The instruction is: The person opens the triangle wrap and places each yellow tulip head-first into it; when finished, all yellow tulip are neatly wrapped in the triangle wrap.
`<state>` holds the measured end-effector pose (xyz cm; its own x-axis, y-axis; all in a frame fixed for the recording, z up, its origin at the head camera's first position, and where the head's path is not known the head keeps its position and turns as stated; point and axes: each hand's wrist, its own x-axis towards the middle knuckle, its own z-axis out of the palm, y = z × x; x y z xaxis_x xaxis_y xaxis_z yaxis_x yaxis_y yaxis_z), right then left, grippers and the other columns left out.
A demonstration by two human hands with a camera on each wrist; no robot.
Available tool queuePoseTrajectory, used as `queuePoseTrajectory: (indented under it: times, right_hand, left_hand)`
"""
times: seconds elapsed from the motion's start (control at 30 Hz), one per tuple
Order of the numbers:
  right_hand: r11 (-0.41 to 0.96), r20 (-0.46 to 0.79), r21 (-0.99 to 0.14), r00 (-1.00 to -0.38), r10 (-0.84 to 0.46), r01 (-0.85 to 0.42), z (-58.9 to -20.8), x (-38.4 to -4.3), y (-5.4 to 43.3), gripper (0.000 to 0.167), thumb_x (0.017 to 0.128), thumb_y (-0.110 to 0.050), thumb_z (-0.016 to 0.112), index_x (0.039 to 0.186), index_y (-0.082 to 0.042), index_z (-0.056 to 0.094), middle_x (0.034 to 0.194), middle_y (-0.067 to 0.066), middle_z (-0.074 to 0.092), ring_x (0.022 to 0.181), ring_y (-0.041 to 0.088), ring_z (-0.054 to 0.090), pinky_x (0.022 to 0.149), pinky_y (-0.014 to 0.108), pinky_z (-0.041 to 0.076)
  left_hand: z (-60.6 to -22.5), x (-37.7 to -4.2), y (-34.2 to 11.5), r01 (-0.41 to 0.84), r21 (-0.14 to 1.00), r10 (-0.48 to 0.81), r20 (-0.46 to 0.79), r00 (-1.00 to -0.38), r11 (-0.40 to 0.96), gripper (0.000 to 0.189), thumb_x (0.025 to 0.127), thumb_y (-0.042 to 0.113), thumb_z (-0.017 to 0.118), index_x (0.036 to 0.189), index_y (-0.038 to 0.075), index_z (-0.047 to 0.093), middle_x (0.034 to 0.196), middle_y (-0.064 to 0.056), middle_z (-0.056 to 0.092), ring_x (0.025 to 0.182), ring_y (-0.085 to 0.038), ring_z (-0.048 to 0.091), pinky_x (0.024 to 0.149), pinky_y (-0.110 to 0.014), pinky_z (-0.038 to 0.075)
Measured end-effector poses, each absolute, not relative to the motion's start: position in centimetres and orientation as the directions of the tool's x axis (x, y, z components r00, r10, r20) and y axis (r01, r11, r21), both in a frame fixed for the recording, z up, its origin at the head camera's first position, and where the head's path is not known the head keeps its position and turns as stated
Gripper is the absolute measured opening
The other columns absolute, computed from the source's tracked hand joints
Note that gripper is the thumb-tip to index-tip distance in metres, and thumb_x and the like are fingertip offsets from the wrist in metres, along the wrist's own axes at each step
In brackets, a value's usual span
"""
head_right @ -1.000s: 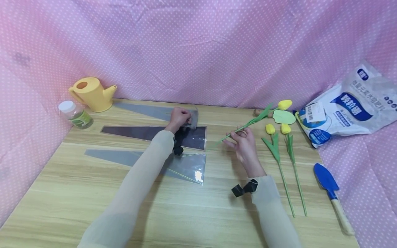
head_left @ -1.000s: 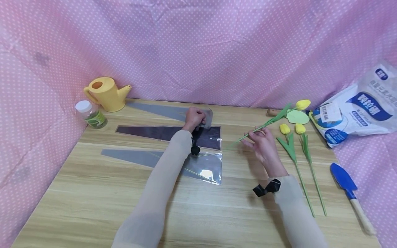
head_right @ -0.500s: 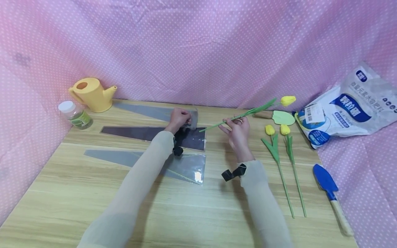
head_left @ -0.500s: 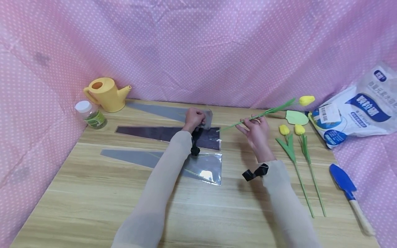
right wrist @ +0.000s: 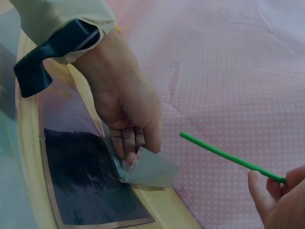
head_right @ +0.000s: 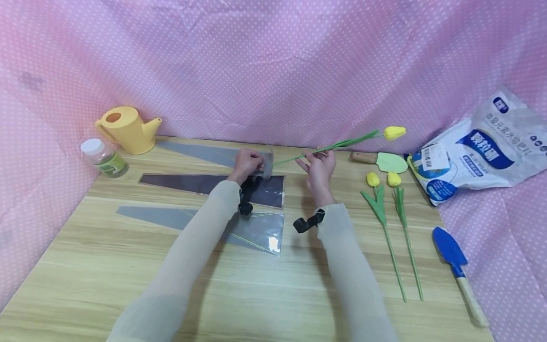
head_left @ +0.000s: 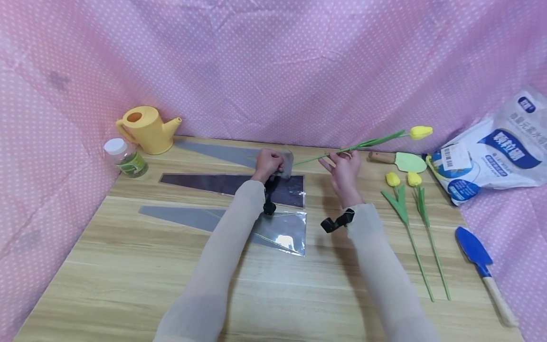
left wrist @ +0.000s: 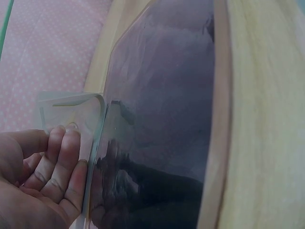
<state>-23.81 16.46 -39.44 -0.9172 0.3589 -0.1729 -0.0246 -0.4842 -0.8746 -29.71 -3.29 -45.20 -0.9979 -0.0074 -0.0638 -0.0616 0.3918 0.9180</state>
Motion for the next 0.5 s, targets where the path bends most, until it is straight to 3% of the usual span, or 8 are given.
queuePoseTrajectory:
  times: [0.13,0.33,0.5]
  right_hand:
    - [-0.475,-0.161,-0.878,-0.902,0.400,-0.053,-39.6,-24.6,15.8,0.022,0.095,0.010,0.053,0.100,-0.010,0.044,0.095,0.004,0.047,0.085,0.016,0.061,0.086,0.041,0.061]
    - [-0.452,-0.142,-0.888,-0.886,0.442,-0.083,-40.2,-25.6,15.2,0.022,0.096,0.007,0.054,0.098,-0.012,0.043,0.097,0.007,0.049,0.085,0.016,0.062,0.076,0.034,0.063]
    - [-0.398,-0.108,-0.912,-0.875,0.473,-0.102,-40.5,-26.2,14.6,0.019,0.096,0.007,0.053,0.100,-0.009,0.044,0.097,0.009,0.049,0.084,0.015,0.062,0.084,0.043,0.062]
  left_hand:
    - [-45.2,-29.8,-3.3,-0.076,0.923,-0.007,-0.079,-0.997,0.378,0.021,0.090,0.004,0.060,0.079,-0.002,0.077,0.061,-0.004,0.065,0.053,-0.012,0.063,0.055,-0.021,0.050]
    - [-45.4,-30.0,-3.1,-0.103,0.929,-0.011,-0.106,-0.994,0.356,0.020,0.090,0.004,0.060,0.081,-0.003,0.076,0.060,-0.003,0.064,0.054,-0.012,0.063,0.050,-0.023,0.048]
    - [-45.4,-30.1,-3.2,-0.112,0.930,-0.010,-0.116,-0.993,0.351,0.020,0.090,0.003,0.060,0.078,-0.003,0.075,0.060,-0.004,0.064,0.054,-0.014,0.063,0.049,-0.022,0.046]
